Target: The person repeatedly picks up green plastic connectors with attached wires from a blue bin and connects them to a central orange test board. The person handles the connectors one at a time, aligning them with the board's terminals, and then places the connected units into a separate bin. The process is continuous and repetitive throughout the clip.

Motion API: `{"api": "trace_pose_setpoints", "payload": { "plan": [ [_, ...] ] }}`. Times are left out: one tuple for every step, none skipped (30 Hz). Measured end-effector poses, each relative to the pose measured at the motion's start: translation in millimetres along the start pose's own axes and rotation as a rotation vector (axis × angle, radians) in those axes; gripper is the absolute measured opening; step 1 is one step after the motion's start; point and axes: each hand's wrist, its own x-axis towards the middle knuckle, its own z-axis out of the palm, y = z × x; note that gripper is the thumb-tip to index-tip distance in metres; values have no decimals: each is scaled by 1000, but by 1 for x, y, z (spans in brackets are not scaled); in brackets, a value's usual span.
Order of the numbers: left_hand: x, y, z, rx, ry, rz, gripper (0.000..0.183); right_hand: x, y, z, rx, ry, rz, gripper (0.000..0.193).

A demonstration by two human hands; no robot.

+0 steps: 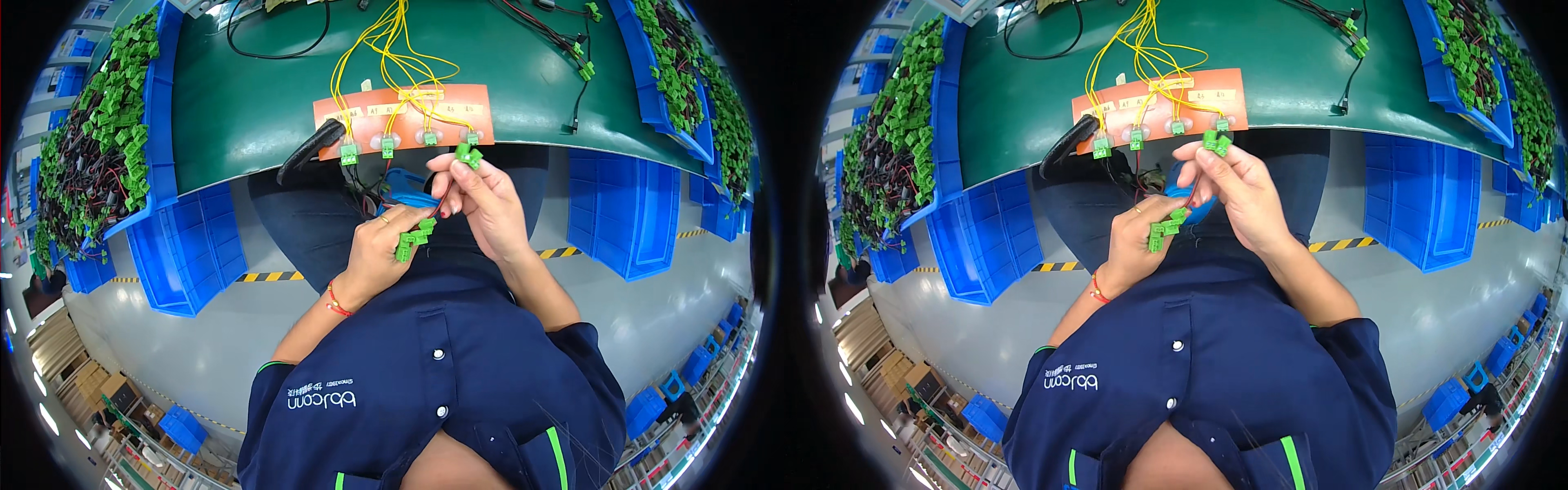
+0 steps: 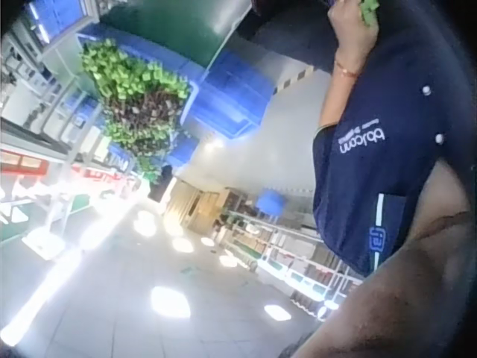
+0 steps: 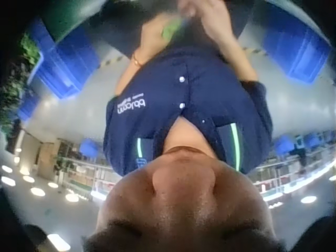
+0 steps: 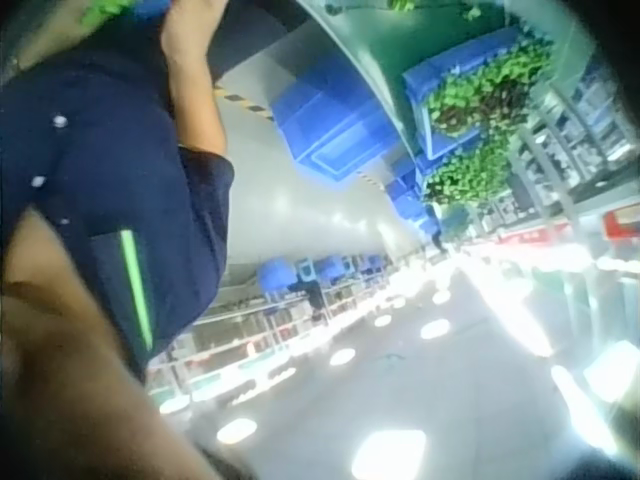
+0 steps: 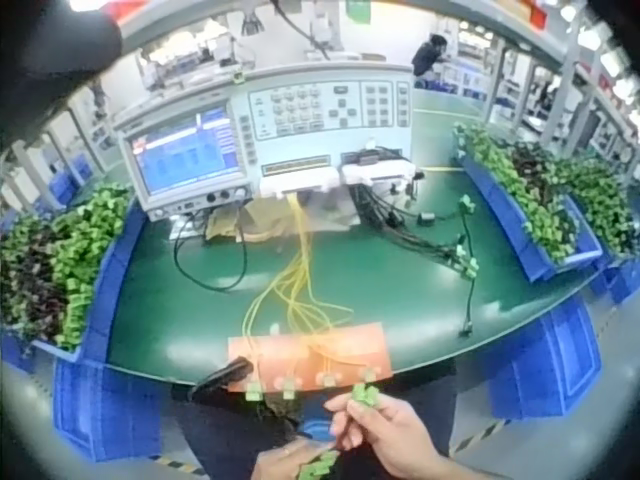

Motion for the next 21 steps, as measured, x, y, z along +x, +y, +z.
{"api": "trace_pose_setpoints", "payload": {
  "plan": [
    [-2, -2, 0, 3, -12, 2, 44, 2, 2, 2, -39, -37, 29, 35],
    [-4, -4, 0, 13, -8, 1, 43, 4, 3, 2, -79, -75, 58, 36],
    [-6, -5, 0, 22, -6, 2, 42, 6, 5, 3, -118, -112, 85, 37],
    [-8, -5, -1, 32, -3, 2, 42, 8, 7, 5, -166, -123, 70, 39],
    [-9, -3, -2, 19, 32, -22, 39, 8, 7, 7, -177, -114, 65, 39],
    [-10, -1, -5, 7, 64, -46, 36, 8, 6, 8, -187, -103, 58, 38],
    [-11, 0, -7, -6, 97, -69, 33, 8, 6, 10, -196, -92, 51, 38],
    [-16, -2, -10, -54, 141, -116, 19, 8, 7, 11, -181, -90, 47, 38],
    [-19, -5, -14, -37, 187, -125, 14, 8, 7, 12, -167, -88, 44, 38],
    [-22, -5, -16, -103, 265, -180, 12, 7, 8, 13, -152, -85, 40, 39],
    [-25, -6, -18, -169, 342, -235, 13, 7, 8, 15, -132, -69, 47, 39],
    [-26, -10, -19, -242, 407, -272, 16, 5, 8, 18, -111, -55, 55, 39],
    [-28, -10, -23, -310, 436, -387, 19, 5, 8, 20, -89, -40, 63, 39],
    [-27, -13, -24, -362, 482, -409, 21, 5, 9, 21, -50, -35, 55, 39],
    [-25, -16, -24, -414, 531, -430, 24, 6, 9, 21, -11, -31, 48, 39],
    [-23, -16, -25, -424, 518, -434, 25, 7, 10, 22, 28, -27, 41, 39],
    [-20, -15, -25, -434, 504, -437, 26, 9, 12, 22, 25, -32, 24, 39],
    [-18, -14, -26, -444, 491, -440, 28, 12, 16, 21, 21, -37, 7, 39],
    [-18, -16, -25, -432, 451, -459, 29, 14, 17, 20, 17, -41, -11, 39],
    [-18, -18, -25, -420, 410, -477, 31, 14, 16, 19, -2, -49, 5, 39],
    [-18, -20, -24, -408, 370, -496, 32, 14, 14, 18, -20, -58, 22, 39]
  ]
}}
